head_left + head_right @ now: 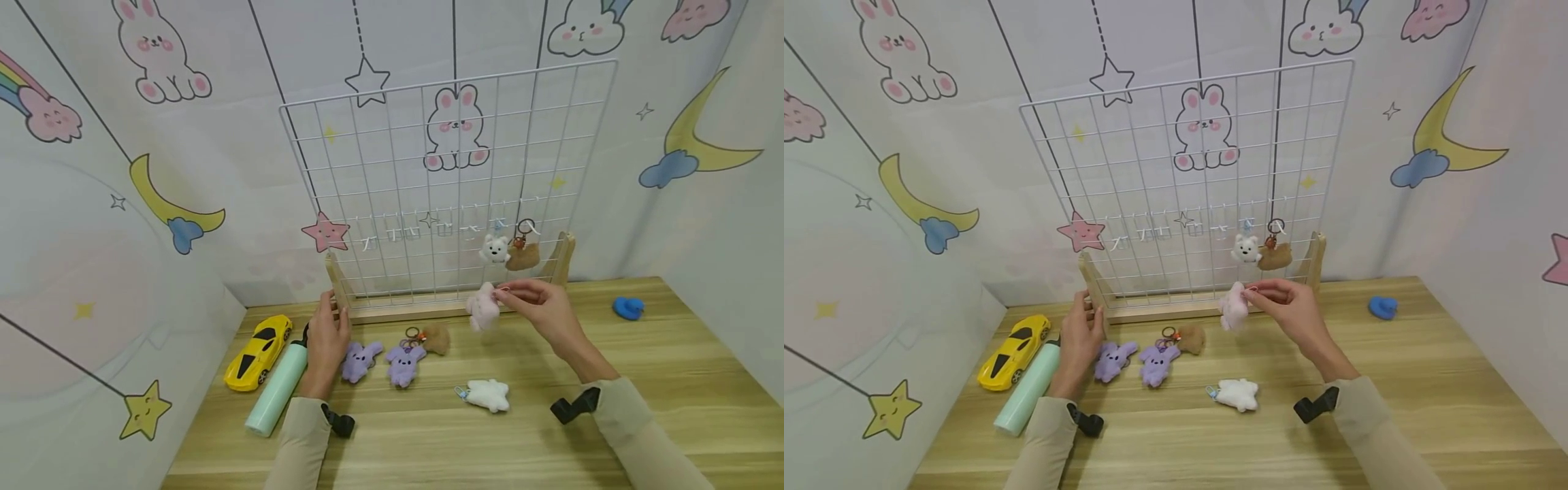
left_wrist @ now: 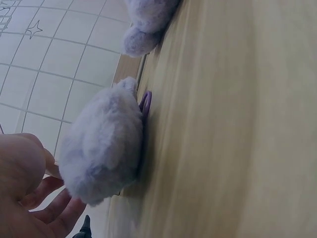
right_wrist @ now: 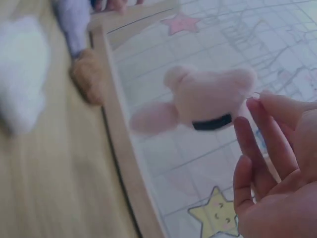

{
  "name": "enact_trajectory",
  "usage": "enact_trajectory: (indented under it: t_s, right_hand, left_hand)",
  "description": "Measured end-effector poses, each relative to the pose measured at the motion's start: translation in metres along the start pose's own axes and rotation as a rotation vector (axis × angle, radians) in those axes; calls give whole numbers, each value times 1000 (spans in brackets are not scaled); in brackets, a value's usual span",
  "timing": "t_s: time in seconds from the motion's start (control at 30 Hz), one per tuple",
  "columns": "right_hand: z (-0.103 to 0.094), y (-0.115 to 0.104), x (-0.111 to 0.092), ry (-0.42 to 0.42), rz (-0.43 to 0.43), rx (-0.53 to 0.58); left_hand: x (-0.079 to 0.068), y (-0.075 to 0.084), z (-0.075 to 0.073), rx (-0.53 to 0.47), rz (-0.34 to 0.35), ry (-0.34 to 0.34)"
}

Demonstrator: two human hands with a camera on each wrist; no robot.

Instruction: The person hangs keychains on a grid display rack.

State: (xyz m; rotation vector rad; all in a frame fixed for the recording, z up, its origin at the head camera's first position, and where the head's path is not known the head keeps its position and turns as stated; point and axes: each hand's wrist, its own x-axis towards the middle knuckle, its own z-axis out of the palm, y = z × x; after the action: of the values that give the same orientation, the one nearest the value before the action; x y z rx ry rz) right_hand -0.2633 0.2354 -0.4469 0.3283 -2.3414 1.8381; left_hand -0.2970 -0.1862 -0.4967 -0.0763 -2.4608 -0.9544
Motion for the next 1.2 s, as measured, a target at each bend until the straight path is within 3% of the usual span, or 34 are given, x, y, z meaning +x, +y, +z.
enact_trajectory:
  t_s: [0.37,0.6,0.77,1.0,1.2]
  right_hand:
    - [12,-35,14,36,-95,214]
    - [18,-53,16,37,-105,369]
    - [23,-60,16,53,-80,347]
    - [33,-66,23,137,-86,288]
    - [43,-71,30,194,-111,339]
  left_hand:
    - [1,-1,1,-1,-25,-5]
    - [0,-1,0,-5,-30,-10]
    - [0,0,-1,-11,-42,-25]
    - [1,0,-1,-7,-27,-15]
    - [0,0,0,-2,-25,-9]
